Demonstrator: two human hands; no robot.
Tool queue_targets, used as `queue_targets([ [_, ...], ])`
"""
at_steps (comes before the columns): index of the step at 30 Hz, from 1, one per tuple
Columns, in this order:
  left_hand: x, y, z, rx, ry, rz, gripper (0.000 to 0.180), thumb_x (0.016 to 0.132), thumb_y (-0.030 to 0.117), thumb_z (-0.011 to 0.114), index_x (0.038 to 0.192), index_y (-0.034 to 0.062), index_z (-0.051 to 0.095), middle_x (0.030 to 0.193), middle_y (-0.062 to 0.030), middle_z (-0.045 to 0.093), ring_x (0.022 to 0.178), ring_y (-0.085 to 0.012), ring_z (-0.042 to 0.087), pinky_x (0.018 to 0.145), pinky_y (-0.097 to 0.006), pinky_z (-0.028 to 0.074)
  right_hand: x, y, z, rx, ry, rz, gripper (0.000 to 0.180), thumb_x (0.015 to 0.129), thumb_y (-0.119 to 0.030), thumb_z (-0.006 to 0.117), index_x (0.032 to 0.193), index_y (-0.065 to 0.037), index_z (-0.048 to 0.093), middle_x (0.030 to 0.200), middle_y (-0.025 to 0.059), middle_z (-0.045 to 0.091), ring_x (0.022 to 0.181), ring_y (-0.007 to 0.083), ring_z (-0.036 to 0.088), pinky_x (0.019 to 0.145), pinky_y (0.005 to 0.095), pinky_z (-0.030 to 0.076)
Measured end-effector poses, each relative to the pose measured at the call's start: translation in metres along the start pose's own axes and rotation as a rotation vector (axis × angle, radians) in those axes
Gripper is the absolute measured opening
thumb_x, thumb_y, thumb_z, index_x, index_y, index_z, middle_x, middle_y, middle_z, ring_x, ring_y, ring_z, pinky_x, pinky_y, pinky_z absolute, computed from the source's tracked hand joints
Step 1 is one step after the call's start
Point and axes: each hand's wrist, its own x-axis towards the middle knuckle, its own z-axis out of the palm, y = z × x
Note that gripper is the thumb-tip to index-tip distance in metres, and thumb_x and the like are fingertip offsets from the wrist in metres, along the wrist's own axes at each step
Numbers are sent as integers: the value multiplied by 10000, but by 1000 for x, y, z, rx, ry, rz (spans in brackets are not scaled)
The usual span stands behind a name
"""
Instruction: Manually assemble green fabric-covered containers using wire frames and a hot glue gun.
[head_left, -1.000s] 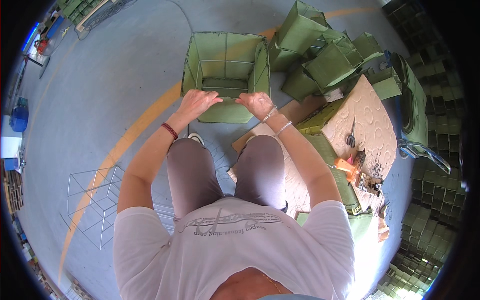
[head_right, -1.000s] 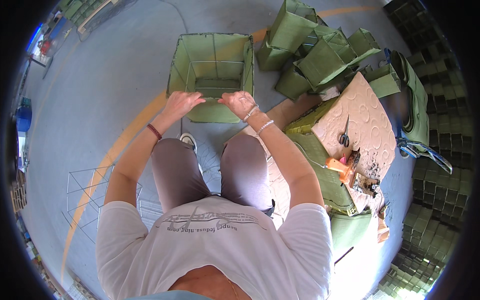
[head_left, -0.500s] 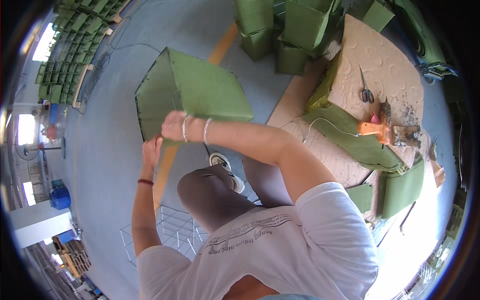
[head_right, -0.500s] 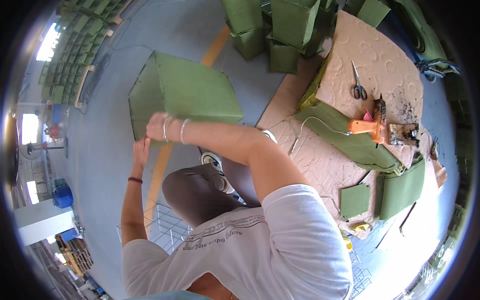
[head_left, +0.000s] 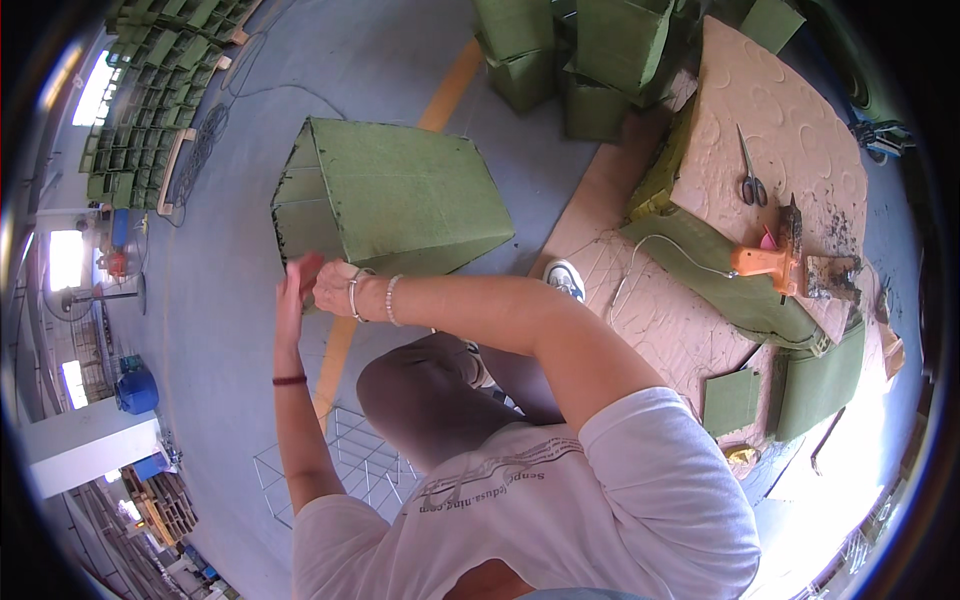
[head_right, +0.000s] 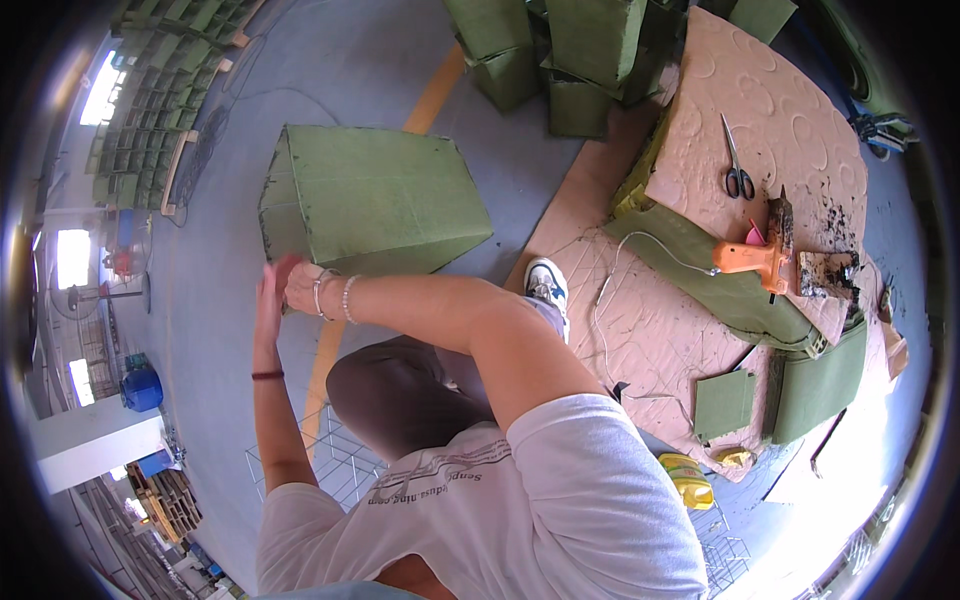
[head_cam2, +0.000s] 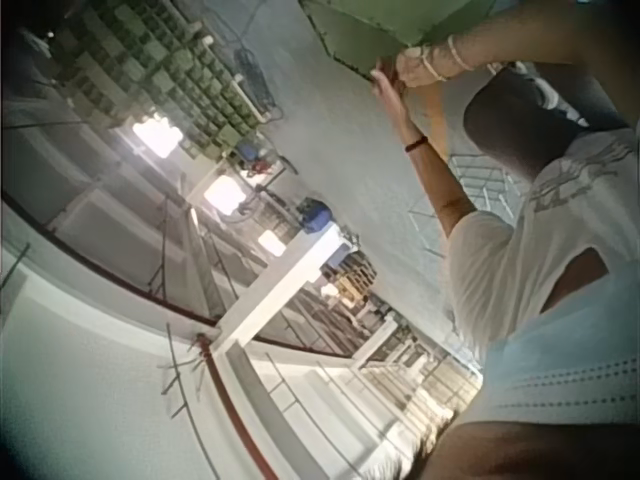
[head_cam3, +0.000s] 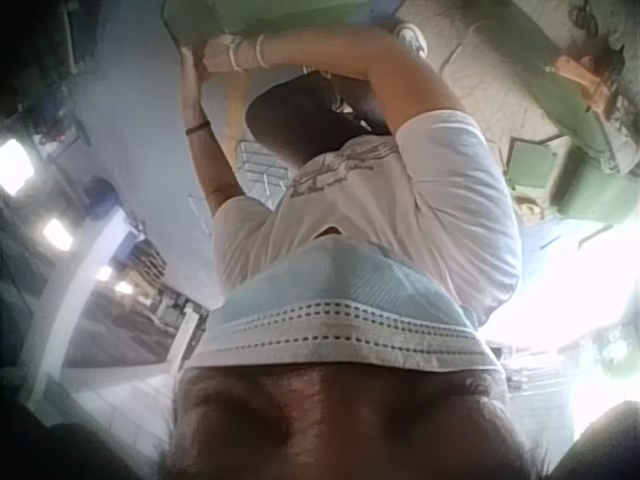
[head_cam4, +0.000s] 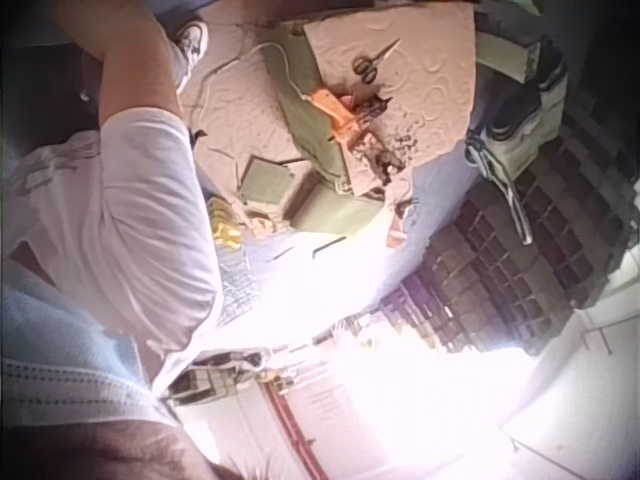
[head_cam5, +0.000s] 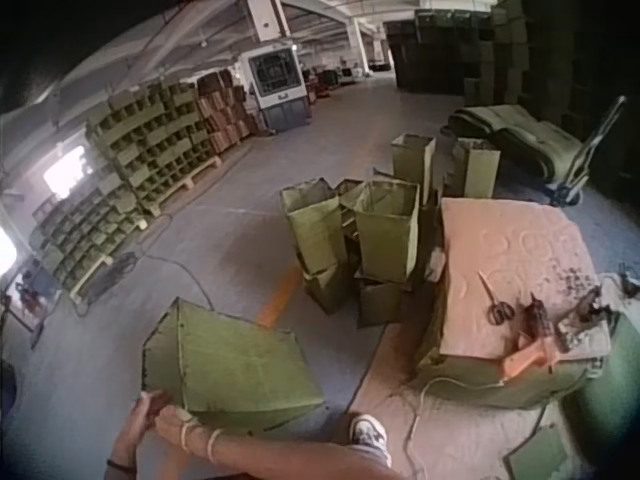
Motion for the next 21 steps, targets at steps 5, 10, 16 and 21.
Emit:
queue_targets([
  [5,72,95,71,25,-66,-176,544,866,373,608,1217,-32,522,1173,-136,578,1115,-210,512,958,-359,388,13,-5,21,-70,96,-179,98,725,-143,584,702,-102,670,723,49,645,725,223,636,619,351,490],
  [10,97,92,93,96,-78,-156,368,871,190,610,1169,-16,554,1126,-108,605,1046,-195,544,903,-342,426,-26,-7,42,-15,336,-628,128,724,-145,576,792,-89,669,997,87,624,973,217,578,816,372,460],
  [16,46,81,15,118,-123,-113,312,905,145,552,1175,-12,550,1083,-72,624,971,-145,575,846,-292,455,-131,80,-25,494,285,12,128,745,-161,593,861,-123,632,809,100,642,734,272,637,649,376,535],
  [21,45,70,-3,228,-128,-87,302,906,160,561,1155,-10,562,1025,-43,638,923,-109,573,831,-272,451,-211,167,51,393,425,922,231,835,-132,587,1061,-92,612,878,157,652,867,315,633,751,401,516],
])
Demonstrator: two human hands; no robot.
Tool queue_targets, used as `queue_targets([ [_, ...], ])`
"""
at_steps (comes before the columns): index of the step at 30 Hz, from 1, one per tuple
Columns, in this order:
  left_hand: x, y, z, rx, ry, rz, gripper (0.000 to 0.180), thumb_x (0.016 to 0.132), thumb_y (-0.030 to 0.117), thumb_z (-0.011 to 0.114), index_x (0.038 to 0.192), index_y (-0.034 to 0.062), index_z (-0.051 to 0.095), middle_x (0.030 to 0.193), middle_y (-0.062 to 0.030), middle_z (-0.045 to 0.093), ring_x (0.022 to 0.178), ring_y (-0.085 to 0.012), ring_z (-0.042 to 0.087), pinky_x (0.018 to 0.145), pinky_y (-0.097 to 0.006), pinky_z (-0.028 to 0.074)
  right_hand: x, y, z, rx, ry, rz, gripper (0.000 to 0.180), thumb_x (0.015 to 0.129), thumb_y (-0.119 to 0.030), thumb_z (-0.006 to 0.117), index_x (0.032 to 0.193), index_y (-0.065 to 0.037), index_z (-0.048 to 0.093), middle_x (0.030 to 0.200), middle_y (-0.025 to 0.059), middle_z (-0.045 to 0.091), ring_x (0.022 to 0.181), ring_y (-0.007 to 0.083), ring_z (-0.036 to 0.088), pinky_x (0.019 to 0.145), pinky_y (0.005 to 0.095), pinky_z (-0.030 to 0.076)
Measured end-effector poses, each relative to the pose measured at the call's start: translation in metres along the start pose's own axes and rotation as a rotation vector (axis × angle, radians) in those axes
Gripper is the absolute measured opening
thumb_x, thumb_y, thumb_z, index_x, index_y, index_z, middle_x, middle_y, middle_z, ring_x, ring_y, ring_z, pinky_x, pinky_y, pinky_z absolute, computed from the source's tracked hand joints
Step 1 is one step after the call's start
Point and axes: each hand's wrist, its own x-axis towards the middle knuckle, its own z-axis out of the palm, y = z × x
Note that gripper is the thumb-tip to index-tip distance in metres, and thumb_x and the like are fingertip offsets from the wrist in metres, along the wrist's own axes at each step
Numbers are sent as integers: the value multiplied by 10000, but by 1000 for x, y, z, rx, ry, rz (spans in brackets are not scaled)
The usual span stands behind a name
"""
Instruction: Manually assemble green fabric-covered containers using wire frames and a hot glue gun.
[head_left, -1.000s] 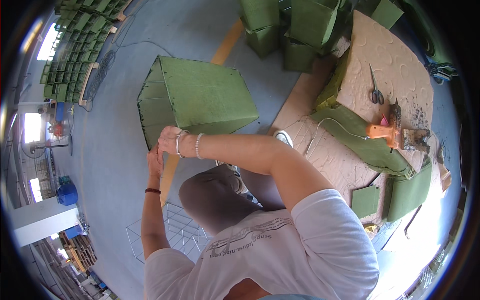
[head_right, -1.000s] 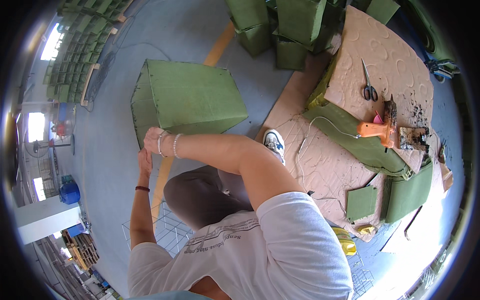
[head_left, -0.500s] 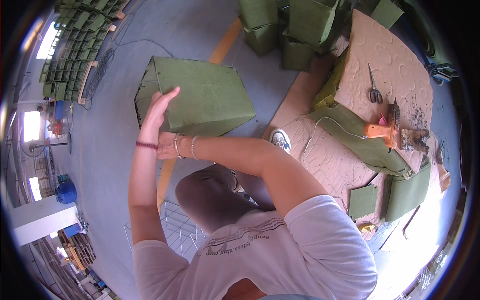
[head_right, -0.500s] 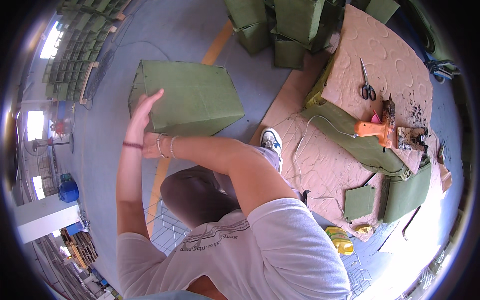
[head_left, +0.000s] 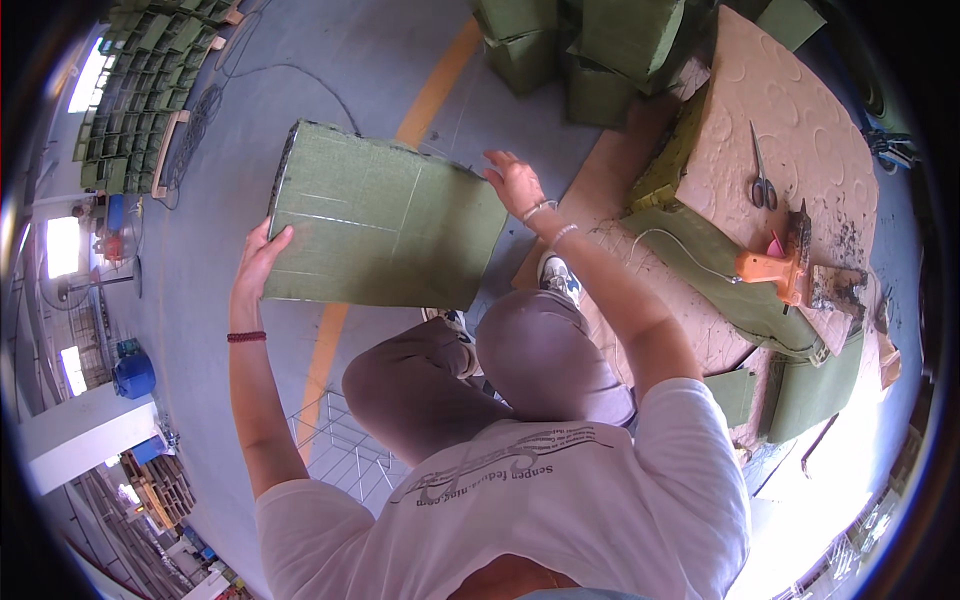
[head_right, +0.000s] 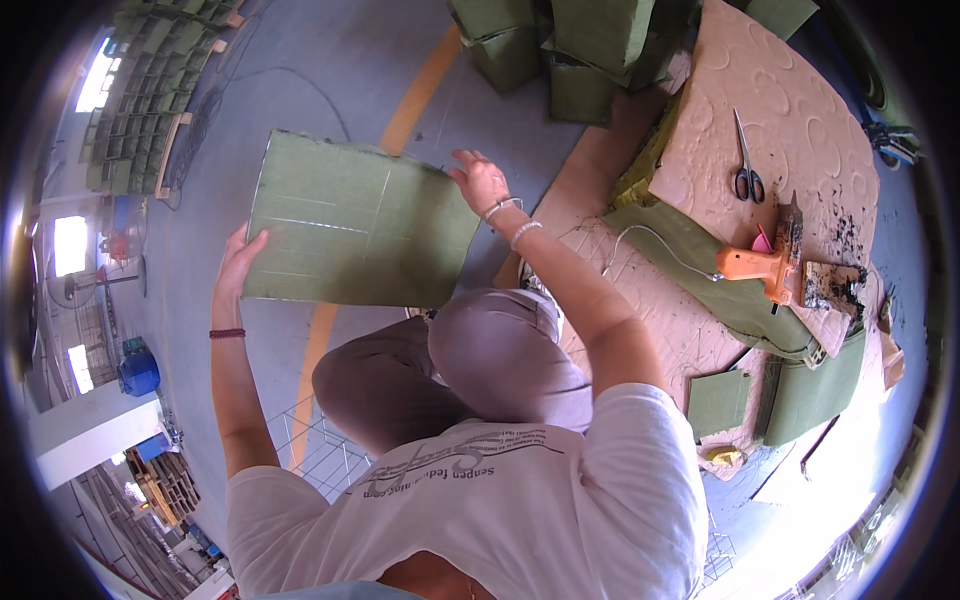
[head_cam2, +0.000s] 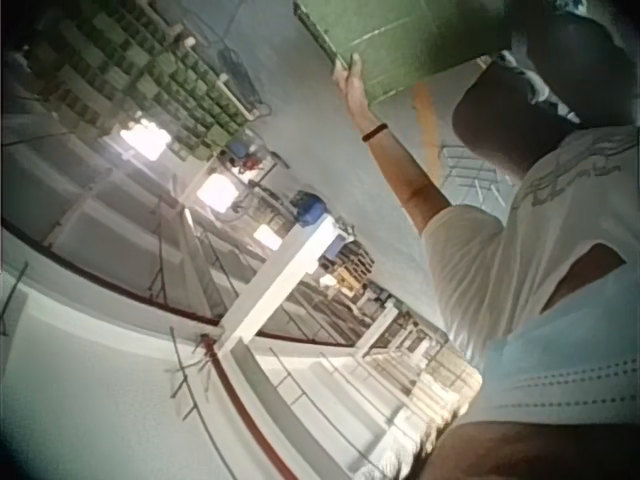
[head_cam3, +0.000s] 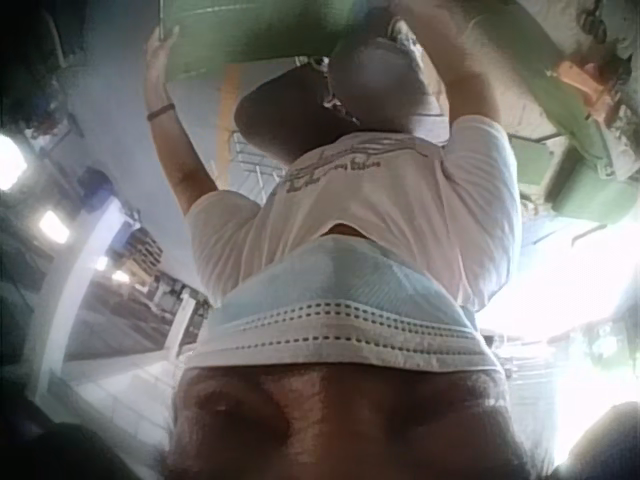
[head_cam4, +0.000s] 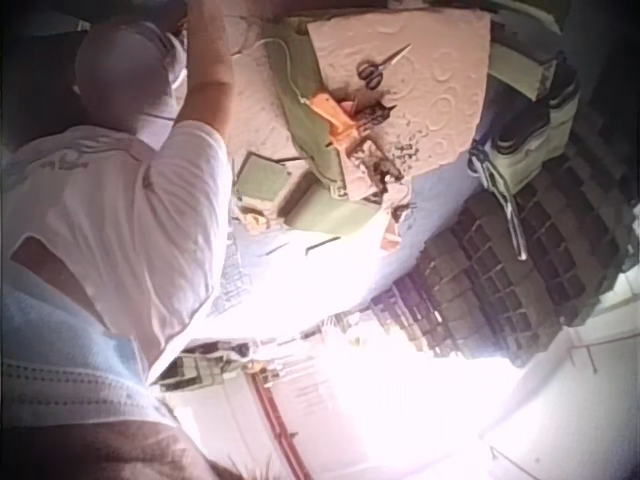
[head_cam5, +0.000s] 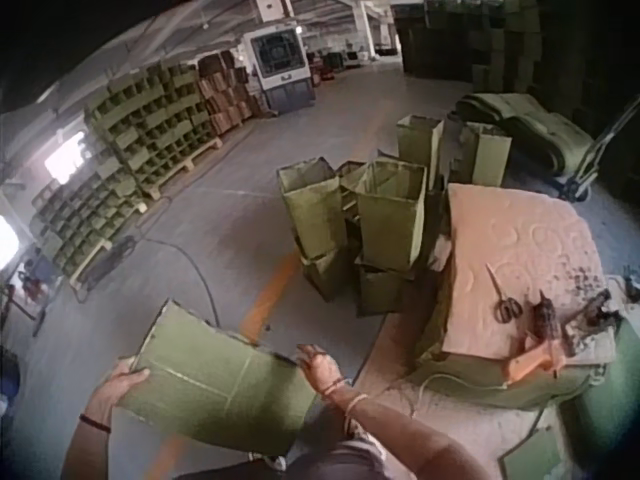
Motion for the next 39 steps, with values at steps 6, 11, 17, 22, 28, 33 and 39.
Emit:
queue_targets([
  [6,-6,-10,0,12,-30,3,267,893,145,582,1104,-18,587,1006,-36,642,893,-91,573,808,-252,456,7,-2,46,694,-177,282,243,835,-262,676,922,-36,702,877,83,693,803,166,633,773,297,492],
  [11,-25,-14,0,-41,-24,-20,257,888,124,577,1097,-26,589,990,-44,643,876,-92,575,794,-257,468,8,22,49,1079,-7,485,242,836,-244,680,879,-8,705,849,57,701,793,148,645,752,268,494],
  [17,-56,-36,-3,-61,48,18,266,871,118,597,1090,-32,591,964,-30,645,869,-86,568,796,-254,464,-44,87,50,1148,151,1004,251,893,-255,598,868,-25,698,858,70,699,821,162,653,749,302,515],
  [22,-79,-49,-6,20,96,20,243,851,121,629,1040,-32,617,927,10,634,829,-63,537,775,-233,438,-99,113,88,877,-9,1080,342,937,-292,506,865,-6,680,890,88,691,781,165,646,699,299,521],
  [28,-69,-53,3,60,36,25,232,842,127,641,1010,-33,627,895,21,628,807,-55,524,754,-225,432,-110,197,38,1327,571,1132,609,918,-542,416,1120,10,573,1079,172,627,865,240,635,676,371,522],
  [33,-77,-48,8,30,107,33,229,840,125,643,1007,-30,628,893,22,623,803,-55,521,744,-220,428,-117,101,48,1371,-365,1376,1015,753,-810,310,1412,-41,232,1330,171,462,1231,349,433,979,575,308],
  [39,-59,-27,14,172,100,156,201,833,136,656,949,-26,629,836,39,601,754,-53,494,693,-217,414,-97,90,56,1781,-144,1341,554,956,-445,361,1334,-42,402,1303,111,508,1240,246,433,1061,498,261],
])
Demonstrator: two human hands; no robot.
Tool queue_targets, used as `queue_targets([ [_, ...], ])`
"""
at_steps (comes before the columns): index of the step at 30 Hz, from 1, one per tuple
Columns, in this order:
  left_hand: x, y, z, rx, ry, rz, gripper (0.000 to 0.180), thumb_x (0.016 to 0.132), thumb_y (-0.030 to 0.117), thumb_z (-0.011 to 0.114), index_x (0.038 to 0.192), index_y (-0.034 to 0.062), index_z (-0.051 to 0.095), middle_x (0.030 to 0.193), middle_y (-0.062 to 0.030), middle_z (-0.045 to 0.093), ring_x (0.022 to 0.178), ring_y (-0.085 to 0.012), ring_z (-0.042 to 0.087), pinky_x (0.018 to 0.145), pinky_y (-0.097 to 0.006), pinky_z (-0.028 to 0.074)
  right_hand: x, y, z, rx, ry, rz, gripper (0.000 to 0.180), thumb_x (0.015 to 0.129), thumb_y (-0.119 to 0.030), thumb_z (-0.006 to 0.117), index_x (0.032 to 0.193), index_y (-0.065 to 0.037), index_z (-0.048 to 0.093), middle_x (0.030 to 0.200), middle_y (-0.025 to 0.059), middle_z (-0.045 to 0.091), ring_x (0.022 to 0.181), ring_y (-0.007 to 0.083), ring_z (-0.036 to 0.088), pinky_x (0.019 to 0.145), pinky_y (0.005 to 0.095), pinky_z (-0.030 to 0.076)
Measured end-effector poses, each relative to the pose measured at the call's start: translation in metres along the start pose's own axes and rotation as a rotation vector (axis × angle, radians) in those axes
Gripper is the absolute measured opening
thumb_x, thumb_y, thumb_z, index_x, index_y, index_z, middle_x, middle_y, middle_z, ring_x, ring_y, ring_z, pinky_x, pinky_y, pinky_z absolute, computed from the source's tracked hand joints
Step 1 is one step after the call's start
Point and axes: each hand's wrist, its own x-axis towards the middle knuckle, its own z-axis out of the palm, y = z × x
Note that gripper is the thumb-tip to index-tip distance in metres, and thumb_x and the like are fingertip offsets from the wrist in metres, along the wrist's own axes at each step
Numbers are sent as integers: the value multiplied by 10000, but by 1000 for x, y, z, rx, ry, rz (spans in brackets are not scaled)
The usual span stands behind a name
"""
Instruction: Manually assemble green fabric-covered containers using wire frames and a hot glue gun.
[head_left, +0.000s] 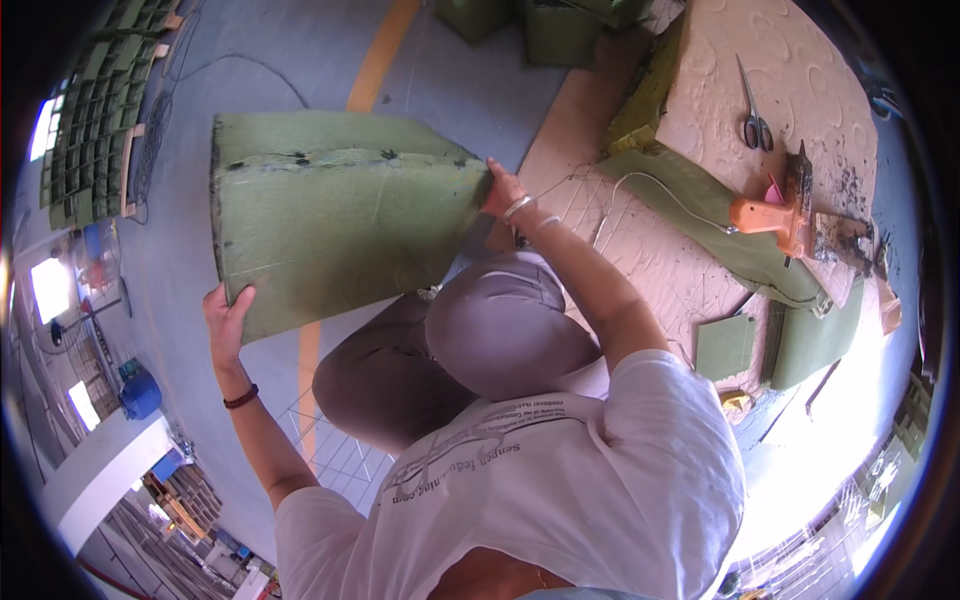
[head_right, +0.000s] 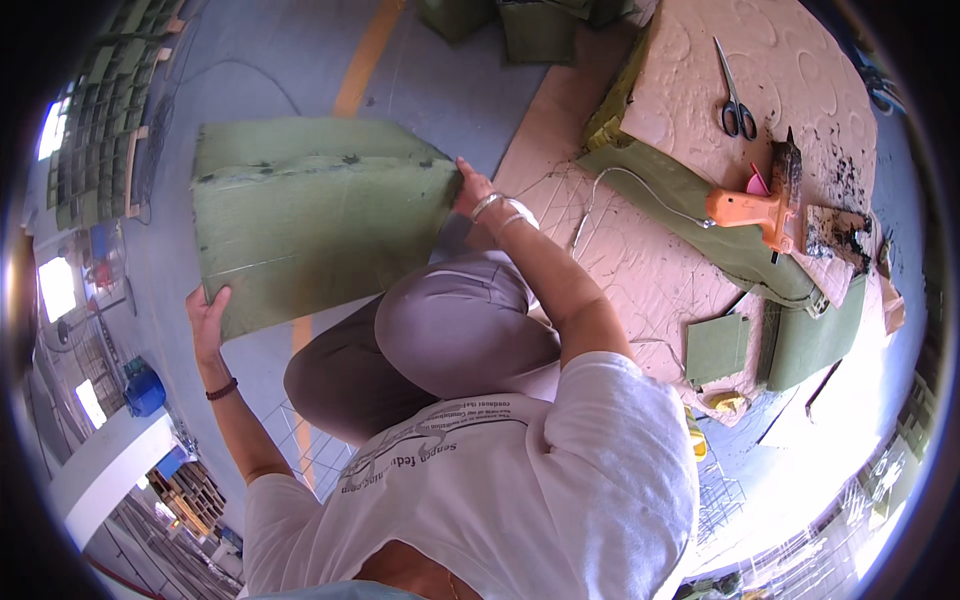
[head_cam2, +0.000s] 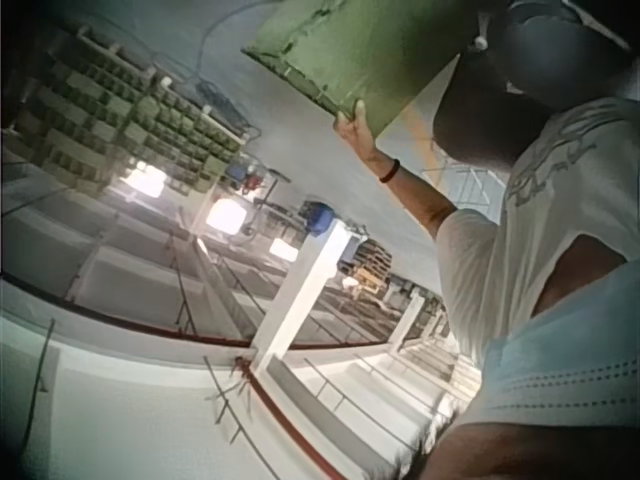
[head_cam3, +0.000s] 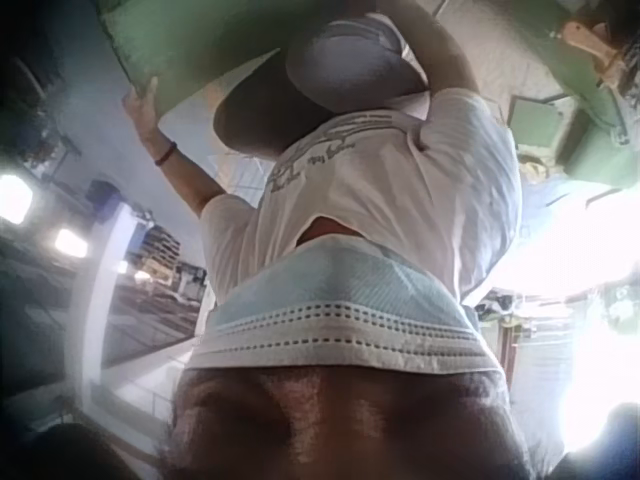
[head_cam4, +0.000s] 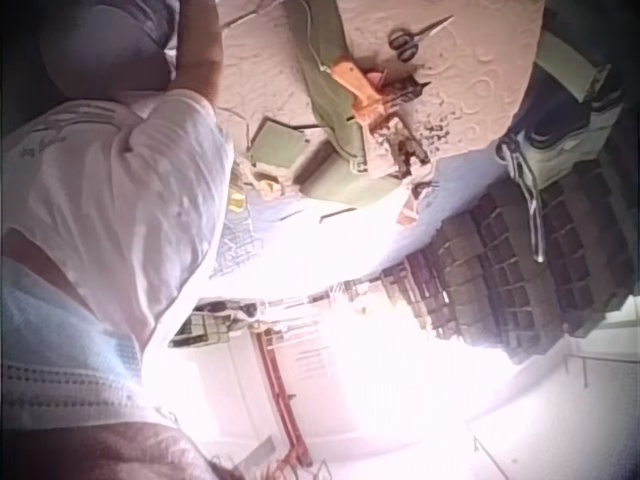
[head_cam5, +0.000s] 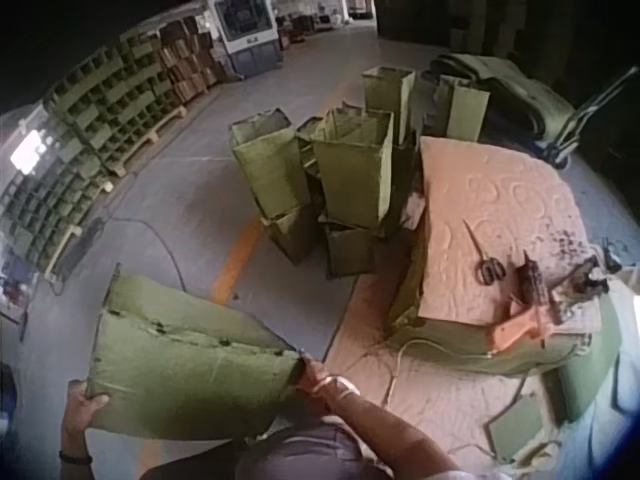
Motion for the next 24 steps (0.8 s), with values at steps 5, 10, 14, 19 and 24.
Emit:
queue_targets([
  [5,17,-15,-9,82,39,23,203,836,172,669,830,-21,607,745,60,529,682,-52,432,617,-211,376,-15,-20,23,-1406,84,-565,541,939,-374,428,1308,20,393,1223,110,566,1138,187,520,959,363,395],
  [10,36,-42,22,40,189,97,254,845,198,668,789,-30,573,732,49,506,674,-51,411,575,-222,348,-31,-10,37,-928,79,-688,502,923,-282,506,1290,43,398,1081,114,623,984,212,597,878,325,460],
  [14,43,-29,47,35,360,247,278,842,203,676,746,-32,561,705,38,508,660,-57,408,561,-228,344,-19,-3,18,-390,-16,-497,487,920,-265,522,1272,56,415,967,124,626,901,203,606,837,325,486],
  [19,56,9,66,32,368,265,280,825,196,692,718,-47,603,650,14,559,617,-73,452,567,-239,383,-49,-18,10,-411,260,-490,379,924,-242,525,1172,45,520,970,126,635,908,174,611,842,299,483],
  [24,45,26,67,-28,423,269,266,816,176,701,695,-33,589,615,-4,540,584,-65,434,545,-237,371,-177,-71,52,-1391,498,-1634,203,886,-104,560,1059,-21,627,938,122,676,885,179,652,785,285,504],
])
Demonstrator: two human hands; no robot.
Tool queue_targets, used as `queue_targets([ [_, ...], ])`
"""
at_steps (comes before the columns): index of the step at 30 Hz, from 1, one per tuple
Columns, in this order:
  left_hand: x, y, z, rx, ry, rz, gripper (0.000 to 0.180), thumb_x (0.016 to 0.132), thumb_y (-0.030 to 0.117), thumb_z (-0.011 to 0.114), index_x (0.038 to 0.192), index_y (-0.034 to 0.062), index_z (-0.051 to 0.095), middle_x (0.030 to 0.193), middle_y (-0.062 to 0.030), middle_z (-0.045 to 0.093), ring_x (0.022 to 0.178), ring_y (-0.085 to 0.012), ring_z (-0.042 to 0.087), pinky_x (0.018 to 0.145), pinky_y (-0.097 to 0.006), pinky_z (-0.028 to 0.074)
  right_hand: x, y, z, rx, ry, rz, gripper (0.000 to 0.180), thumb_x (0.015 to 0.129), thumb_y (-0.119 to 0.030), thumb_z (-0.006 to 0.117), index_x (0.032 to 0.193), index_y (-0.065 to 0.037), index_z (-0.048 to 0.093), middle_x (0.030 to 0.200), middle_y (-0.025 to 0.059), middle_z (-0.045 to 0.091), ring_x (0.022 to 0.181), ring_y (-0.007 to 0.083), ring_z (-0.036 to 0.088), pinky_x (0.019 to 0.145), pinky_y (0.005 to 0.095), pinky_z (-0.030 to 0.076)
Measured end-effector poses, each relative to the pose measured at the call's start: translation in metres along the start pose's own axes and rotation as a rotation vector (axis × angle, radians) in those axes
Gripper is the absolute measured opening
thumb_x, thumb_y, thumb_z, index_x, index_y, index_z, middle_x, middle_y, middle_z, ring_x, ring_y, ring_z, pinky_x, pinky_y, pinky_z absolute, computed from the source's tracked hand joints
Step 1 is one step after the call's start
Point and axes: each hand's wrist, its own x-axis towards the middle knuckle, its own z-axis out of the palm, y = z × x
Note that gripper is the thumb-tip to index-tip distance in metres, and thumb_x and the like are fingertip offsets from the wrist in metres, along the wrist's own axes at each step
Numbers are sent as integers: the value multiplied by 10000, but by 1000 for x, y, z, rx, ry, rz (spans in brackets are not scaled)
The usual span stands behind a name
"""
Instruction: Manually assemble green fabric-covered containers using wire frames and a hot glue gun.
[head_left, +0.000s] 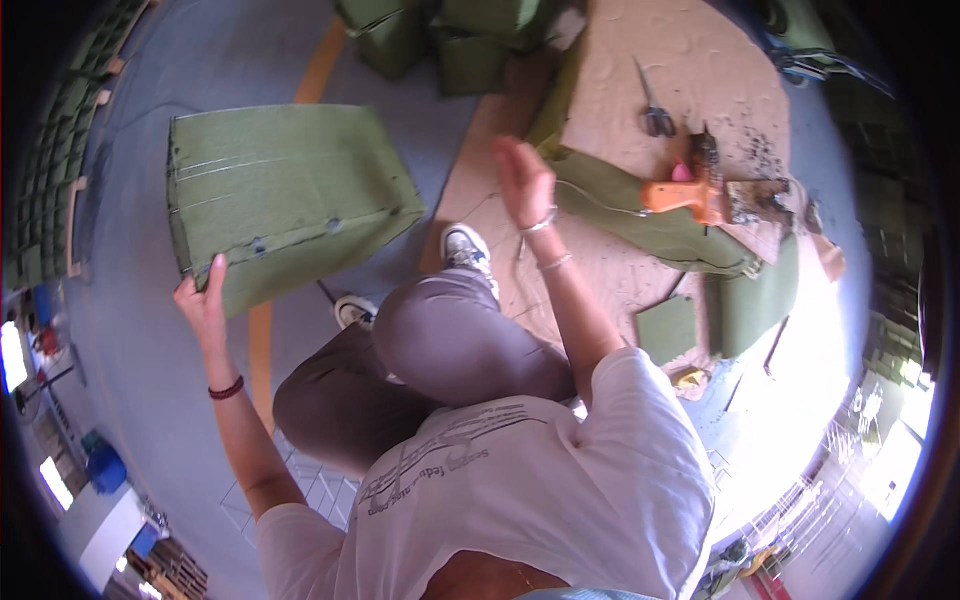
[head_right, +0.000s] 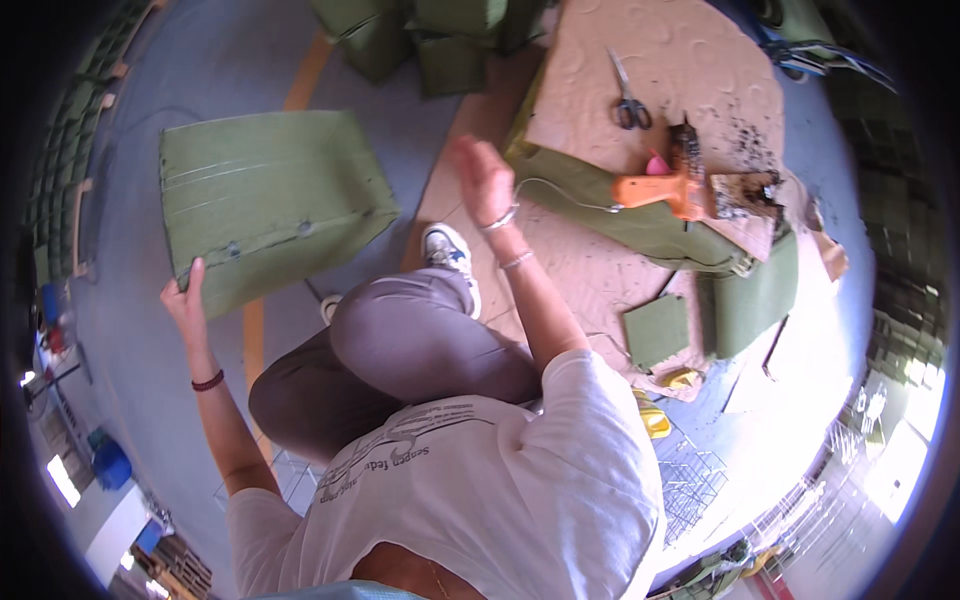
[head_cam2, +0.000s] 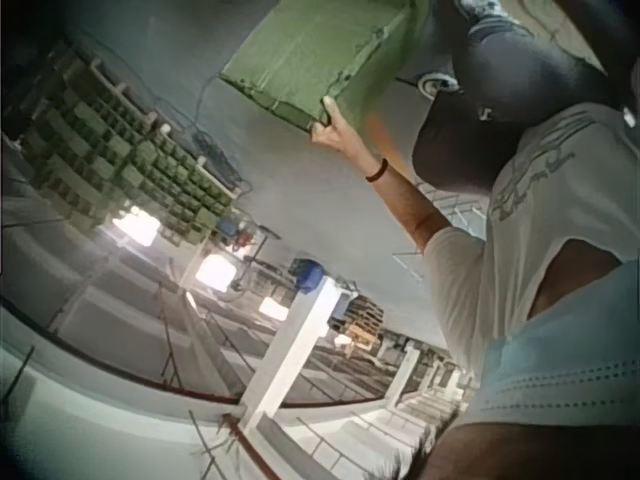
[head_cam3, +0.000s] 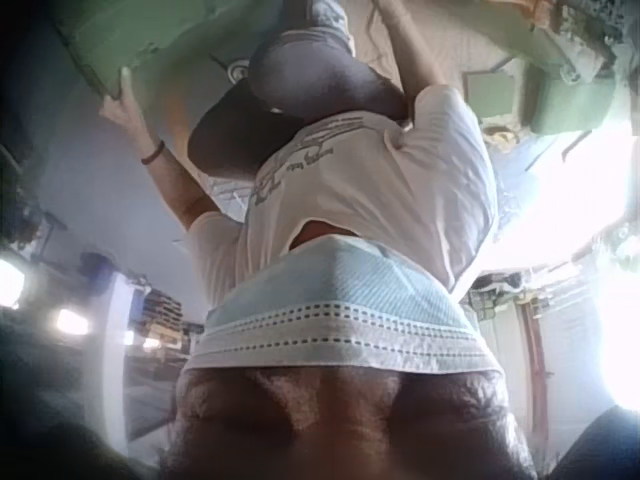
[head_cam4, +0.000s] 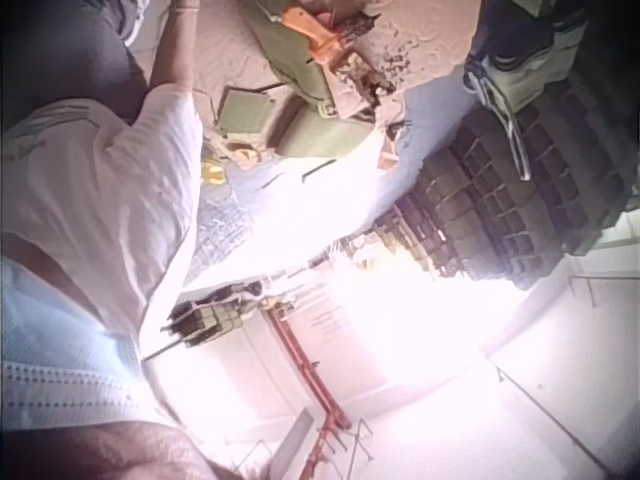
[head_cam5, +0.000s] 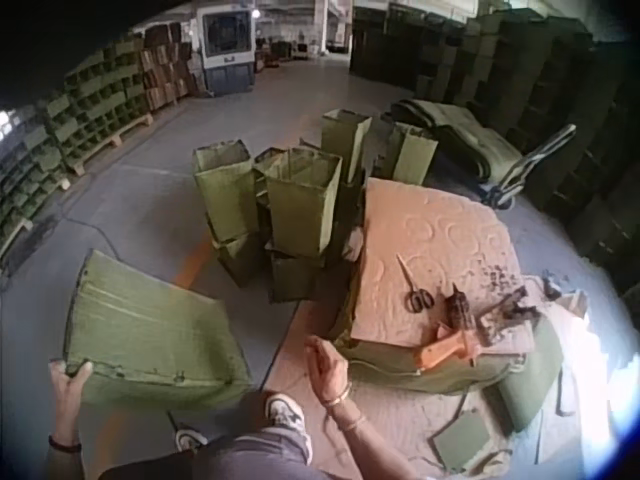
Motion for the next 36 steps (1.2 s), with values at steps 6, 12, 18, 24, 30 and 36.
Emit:
queue_targets([
  [6,16,17,5,58,-63,-10,279,819,201,696,714,-46,619,611,-35,581,573,-91,474,559,-263,404,92,66,-157,-939,298,152,221,799,-111,589,1007,-40,609,983,181,593,922,339,574,806,420,468],
  [12,46,5,-1,143,-105,-63,346,813,295,692,752,-42,642,626,-37,590,585,-91,498,576,-262,414,124,113,-186,-1168,-84,319,191,820,-173,572,961,-47,603,958,182,632,928,350,609,802,437,488],
  [18,53,3,-2,48,-96,-68,354,805,318,696,733,-25,643,620,-12,570,581,-82,485,568,-256,402,154,116,-200,-1147,-306,256,254,802,-156,599,1025,-35,604,884,178,665,852,338,646,728,417,522],
  [24,54,-1,-4,75,-128,-95,362,806,331,694,690,-2,616,612,9,528,574,-71,454,554,-246,378,93,12,-171,889,-367,623,480,833,-62,613,1278,-4,441,1035,115,603,830,168,607,616,193,466],
  [30,51,5,-7,82,-125,-98,374,803,347,696,679,4,610,618,12,527,577,-69,454,550,-248,373,-54,27,-38,1142,-629,940,498,824,-217,681,1267,-92,492,1048,44,612,845,112,558,692,228,460],
  [36,51,9,-4,92,-142,-122,377,801,349,698,682,1,616,620,12,534,586,-71,466,561,-245,380,-114,82,44,900,-673,610,435,781,-81,727,1164,-87,522,925,-5,593,850,78,550,781,230,454],
])
